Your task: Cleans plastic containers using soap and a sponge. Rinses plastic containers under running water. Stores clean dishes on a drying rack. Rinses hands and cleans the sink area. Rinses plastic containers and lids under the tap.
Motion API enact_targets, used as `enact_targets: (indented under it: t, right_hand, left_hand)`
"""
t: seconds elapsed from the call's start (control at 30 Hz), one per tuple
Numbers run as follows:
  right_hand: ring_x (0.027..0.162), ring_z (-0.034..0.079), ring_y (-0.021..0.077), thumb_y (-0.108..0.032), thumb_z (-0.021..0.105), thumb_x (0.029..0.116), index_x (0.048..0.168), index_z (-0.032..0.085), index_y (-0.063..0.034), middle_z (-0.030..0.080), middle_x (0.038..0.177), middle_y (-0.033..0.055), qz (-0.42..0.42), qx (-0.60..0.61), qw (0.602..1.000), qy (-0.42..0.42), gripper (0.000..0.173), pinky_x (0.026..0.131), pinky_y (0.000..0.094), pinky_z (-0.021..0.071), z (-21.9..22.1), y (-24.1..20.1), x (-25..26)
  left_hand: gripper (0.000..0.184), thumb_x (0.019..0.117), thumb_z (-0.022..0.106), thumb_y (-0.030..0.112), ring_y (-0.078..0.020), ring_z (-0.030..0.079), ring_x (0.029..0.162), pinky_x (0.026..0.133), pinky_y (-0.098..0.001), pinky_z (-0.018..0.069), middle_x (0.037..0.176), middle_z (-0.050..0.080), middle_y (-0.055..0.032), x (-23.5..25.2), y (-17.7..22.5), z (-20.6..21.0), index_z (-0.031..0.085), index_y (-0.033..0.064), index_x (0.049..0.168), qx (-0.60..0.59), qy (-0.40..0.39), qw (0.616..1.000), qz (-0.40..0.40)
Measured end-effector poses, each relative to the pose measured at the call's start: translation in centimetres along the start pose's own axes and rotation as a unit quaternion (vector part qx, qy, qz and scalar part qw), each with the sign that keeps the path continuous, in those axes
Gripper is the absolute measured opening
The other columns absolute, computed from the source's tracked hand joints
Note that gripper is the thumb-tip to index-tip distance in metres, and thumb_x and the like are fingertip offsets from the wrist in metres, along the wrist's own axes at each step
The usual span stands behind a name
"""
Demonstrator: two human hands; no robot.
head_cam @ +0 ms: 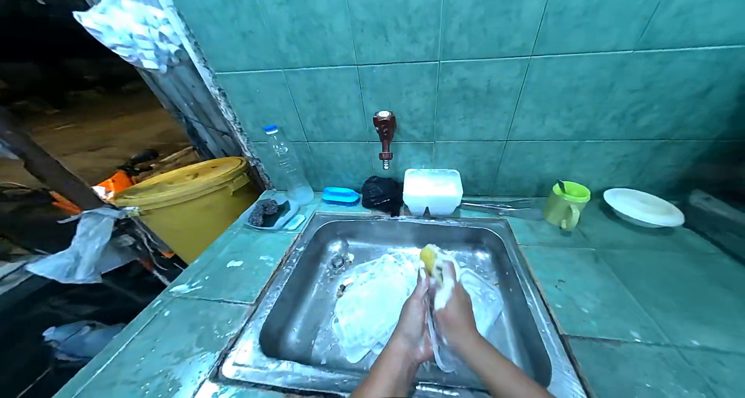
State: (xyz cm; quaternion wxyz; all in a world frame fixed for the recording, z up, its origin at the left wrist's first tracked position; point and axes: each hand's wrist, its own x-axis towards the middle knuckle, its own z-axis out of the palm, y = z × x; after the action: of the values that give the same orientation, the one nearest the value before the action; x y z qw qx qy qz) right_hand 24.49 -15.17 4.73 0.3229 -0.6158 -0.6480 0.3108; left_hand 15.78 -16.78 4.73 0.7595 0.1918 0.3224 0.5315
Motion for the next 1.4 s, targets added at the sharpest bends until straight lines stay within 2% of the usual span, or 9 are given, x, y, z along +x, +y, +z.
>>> enact_targets:
  t: [0.17,0.3,0.4,0.53,0.8,1.0,1.2,1.3,1.4]
  right_hand:
    - [0.127,0.06,0.037,-0.017,0.052,0.1018,0.162,0.027,-0.0092,0.06,0.14,0.0222,-0.029,-0.01,0.999,-0.037,0.066,0.109,0.054,0.0459,1.5,0.2,0.5]
    - [0.139,0.05,0.0375,-0.018,0.057,0.0996,0.155,0.044,-0.0082,0.053,0.149,0.0226,-0.049,-0.05,0.993,-0.09,0.058,0.117,0.0546,0.0383,1.7,0.0,-0.4]
    - [0.137,0.053,0.0345,-0.016,0.054,0.1021,0.152,0.047,-0.0049,0.054,0.148,0.0214,-0.076,-0.017,0.994,-0.081,0.051,0.114,0.0517,0.0426,3.3,-0.1,-3.7]
    - [0.146,0.042,0.0367,-0.019,0.053,0.1005,0.157,0.042,-0.0135,0.046,0.156,0.0179,-0.059,-0.077,0.993,-0.074,0.058,0.119,0.0565,0.0344,1.9,-0.8,0.0]
    - [0.126,0.061,0.0321,-0.017,0.06,0.1015,0.142,0.056,-0.0024,0.064,0.134,0.0213,-0.029,0.018,0.999,-0.009,0.044,0.111,0.0495,0.046,-1.6,0.9,5.7]
    - [0.075,0.072,0.0248,0.006,0.061,0.096,0.14,0.047,-0.0003,0.069,0.103,0.0169,0.063,0.434,0.898,-0.039,0.046,0.063,0.0377,0.063,-5.1,1.9,4.2]
    - [0.078,0.072,0.0206,0.009,0.067,0.0815,0.133,0.053,0.0033,0.069,0.102,0.0151,-0.007,0.378,0.925,0.039,0.054,0.067,0.0346,0.0635,-4.0,0.4,1.8]
    - [0.079,0.071,0.0141,0.004,0.069,0.081,0.13,0.056,0.0015,0.07,0.101,0.0101,-0.053,0.363,0.927,0.079,0.051,0.067,0.0294,0.0622,-3.9,-1.6,0.8]
    - [0.081,0.071,0.0163,0.0,0.068,0.0902,0.134,0.052,-0.0003,0.07,0.102,0.0111,-0.035,0.416,0.908,0.044,0.047,0.069,0.0308,0.0624,-3.6,-3.1,0.6]
  left_hand:
    - [0.05,0.1125,0.021,0.042,-0.0155,0.07,0.086,0.075,-0.0338,0.0598,0.095,0.07,-0.0069,-0.2,-0.1,-1.3,0.057,0.0073,0.121,-0.006,0.022,0.999,0.029]
    - [0.053,0.1119,0.02,0.045,-0.0163,0.071,0.088,0.075,-0.035,0.0607,0.1,0.071,-0.0077,0.0,1.2,-1.8,0.056,0.008,0.127,-0.012,0.05,0.997,0.064]
    - [0.054,0.112,0.017,0.046,-0.0184,0.069,0.108,0.086,-0.0354,0.0584,0.134,0.065,-0.0095,0.5,3.2,-2.6,0.036,0.0182,0.155,-0.012,0.036,0.995,0.094]
    - [0.052,0.1125,0.02,0.042,-0.0161,0.07,0.092,0.079,-0.0351,0.0599,0.103,0.07,-0.0081,-0.4,1.3,-2.0,0.055,0.0074,0.13,0.022,0.045,0.997,0.061]
    - [0.046,0.1132,0.028,0.017,-0.0173,0.069,0.108,0.088,-0.0341,0.0601,0.134,0.063,-0.0133,-1.1,2.9,-3.1,0.031,0.0047,0.157,0.256,0.057,0.962,0.079]
    - [0.038,0.0973,0.062,0.004,-0.0131,0.07,0.078,0.071,-0.0291,0.0597,0.102,0.073,-0.0089,1.3,5.1,-6.1,0.06,-0.0013,0.134,0.436,0.083,0.868,0.222]
    - [0.044,0.0952,0.068,0.021,-0.0331,0.056,0.128,0.103,-0.0572,0.0457,0.139,0.058,-0.0155,2.2,4.1,-5.0,0.059,0.0128,0.138,0.574,0.18,0.76,0.247]
    - [0.08,0.0937,0.06,0.048,-0.0387,0.024,0.153,0.119,-0.0599,0.0292,0.168,0.021,-0.0206,1.5,2.8,-5.3,0.032,0.0168,0.162,0.561,0.06,0.794,0.225]
    - [0.114,0.0819,0.069,0.062,-0.0261,0.029,0.152,0.117,-0.0432,0.0365,0.169,0.016,-0.0201,0.3,1.3,-4.8,0.013,0.0082,0.165,0.466,-0.027,0.863,0.195]
